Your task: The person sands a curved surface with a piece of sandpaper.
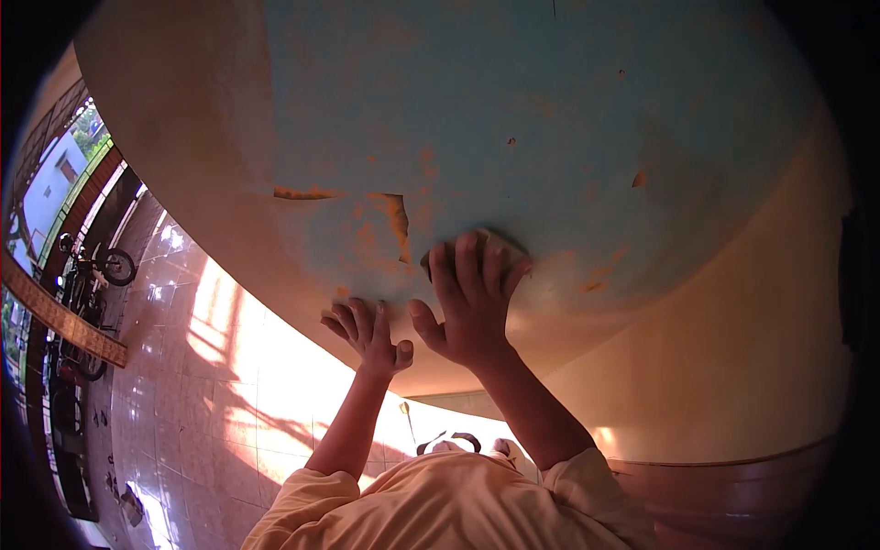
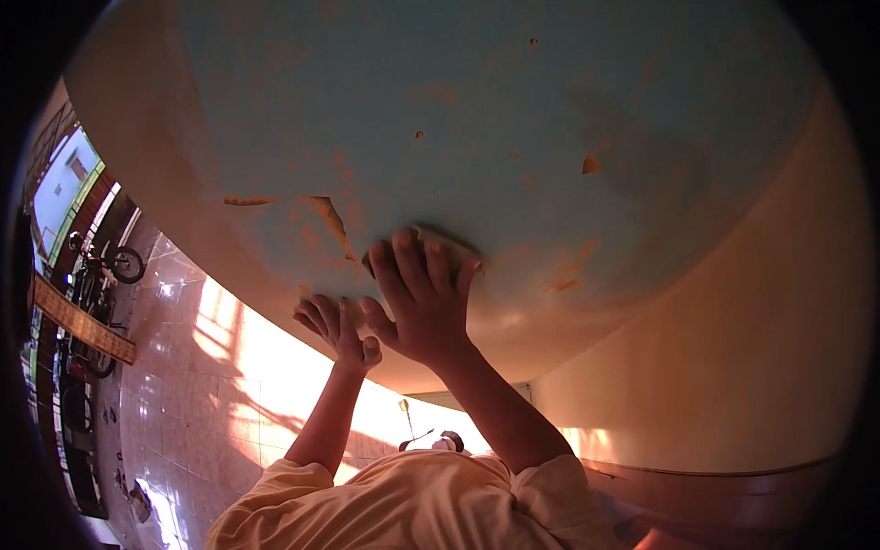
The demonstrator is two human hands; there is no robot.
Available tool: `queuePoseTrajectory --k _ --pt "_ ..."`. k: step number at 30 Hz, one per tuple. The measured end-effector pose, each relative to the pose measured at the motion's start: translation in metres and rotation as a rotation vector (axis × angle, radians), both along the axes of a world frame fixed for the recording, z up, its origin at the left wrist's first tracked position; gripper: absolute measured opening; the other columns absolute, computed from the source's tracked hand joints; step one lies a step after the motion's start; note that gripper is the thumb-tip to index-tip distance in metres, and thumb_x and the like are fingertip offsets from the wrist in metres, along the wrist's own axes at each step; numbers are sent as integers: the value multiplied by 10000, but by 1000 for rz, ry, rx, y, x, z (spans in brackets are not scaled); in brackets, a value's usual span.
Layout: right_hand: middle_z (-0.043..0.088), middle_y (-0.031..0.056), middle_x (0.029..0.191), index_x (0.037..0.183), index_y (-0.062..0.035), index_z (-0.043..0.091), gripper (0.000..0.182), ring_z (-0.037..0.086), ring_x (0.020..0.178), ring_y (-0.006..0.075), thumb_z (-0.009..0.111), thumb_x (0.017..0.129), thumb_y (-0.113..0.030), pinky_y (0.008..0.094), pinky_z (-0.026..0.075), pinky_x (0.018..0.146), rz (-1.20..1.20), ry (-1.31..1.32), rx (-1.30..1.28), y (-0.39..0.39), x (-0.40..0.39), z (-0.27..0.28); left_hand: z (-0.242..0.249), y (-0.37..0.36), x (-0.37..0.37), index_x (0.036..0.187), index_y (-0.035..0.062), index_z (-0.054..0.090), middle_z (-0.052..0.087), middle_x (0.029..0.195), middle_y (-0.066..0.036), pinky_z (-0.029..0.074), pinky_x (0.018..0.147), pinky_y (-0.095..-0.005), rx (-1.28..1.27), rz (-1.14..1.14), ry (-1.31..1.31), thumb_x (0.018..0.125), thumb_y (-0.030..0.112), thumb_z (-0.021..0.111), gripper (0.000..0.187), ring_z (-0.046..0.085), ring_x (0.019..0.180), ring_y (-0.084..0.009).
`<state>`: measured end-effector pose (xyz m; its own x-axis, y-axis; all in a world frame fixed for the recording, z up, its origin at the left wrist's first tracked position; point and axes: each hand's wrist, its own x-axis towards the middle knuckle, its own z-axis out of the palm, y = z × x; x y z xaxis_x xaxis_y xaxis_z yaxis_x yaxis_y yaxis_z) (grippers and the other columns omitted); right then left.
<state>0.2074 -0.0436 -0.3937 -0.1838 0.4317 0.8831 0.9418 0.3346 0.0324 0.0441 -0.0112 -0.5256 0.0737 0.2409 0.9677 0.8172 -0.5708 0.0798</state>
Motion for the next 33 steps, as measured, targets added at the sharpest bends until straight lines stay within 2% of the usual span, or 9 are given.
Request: queuePoseTrajectory --k 4,8,11,18,21,26,28,31,33 --pt "524 16 1409 1297 -234 628 499 454 1224 243 569 865 -476 654 81 1139 -69 -40 13 9 -6 -50 -2 2 -4 1504 76 411 189 1648 -200 -72 1170 -664 12 -30 4 1019 583 243 721 25 1534 -433" --pt "547 -9 1304 1248 -249 632 443 474 1048 228 635 843 -427 590 342 930 54 -146 -219 -18 13 -167 1 2 -7 1488 51 427 202 1644 -200 -78 1175 -651 2 -27 13 1025 583 235 731 28 1534 -433" --pt "526 7 1306 1258 -237 608 475 473 1070 242 643 840 -459 630 352 915 36 -147 -367 -33 30 -182 1 2 -7 1535 22 343 149 1647 -235 -82 1179 -633 -6 6 62 1035 569 214 753 -16 1534 -429" --pt "408 233 1463 1301 -33 553 563 328 1343 498 485 950 -469 765 105 1046 -27 195 44 0 85 -16 9 -3 -4 1564 31 273 85 1656 -236 -88 1177 -630 -54 14 22 1057 507 252 696 -49 1534 -421" --pt "466 216 1401 1277 -68 580 523 388 1294 445 504 938 -459 749 168 1035 -48 178 106 -1 91 -23 14 -7 5 1574 40 248 41 1657 -246 -94 1170 -636 -98 21 -23 1059 501 258 691 -86 1530 -423" --pt "481 245 1204 1097 -82 593 471 433 1086 436 557 880 -498 753 258 949 -118 -70 -159 -22 102 -182 24 -14 26 1569 92 298 33 1655 -256 -123 1135 -678 -127 -34 -105 1044 468 344 647 -101 1506 -496" --pt "507 140 1225 1191 -146 596 433 453 1086 361 562 887 -452 714 312 928 -80 -100 -320 -35 113 -182 30 -15 41 1584 109 268 22 1651 -270 -126 1122 -689 -141 24 -54 1033 510 377 691 -120 1501 -502" --pt "487 149 1279 1249 -140 575 485 445 1120 371 548 896 -472 717 301 946 -134 -85 -271 -21 145 -122 45 -16 67 1575 113 299 31 1650 -274 -137 1107 -700 -128 -48 0 1006 499 454 705 -128 1495 -516" --pt "412 286 1370 1312 -16 516 651 364 1243 530 437 962 -559 793 110 1058 -151 -5 -144 -6 161 -54 58 -16 87 1569 114 316 38 1650 -275 -139 1106 -700 -118 -53 23 1000 477 473 693 -129 1494 -519"
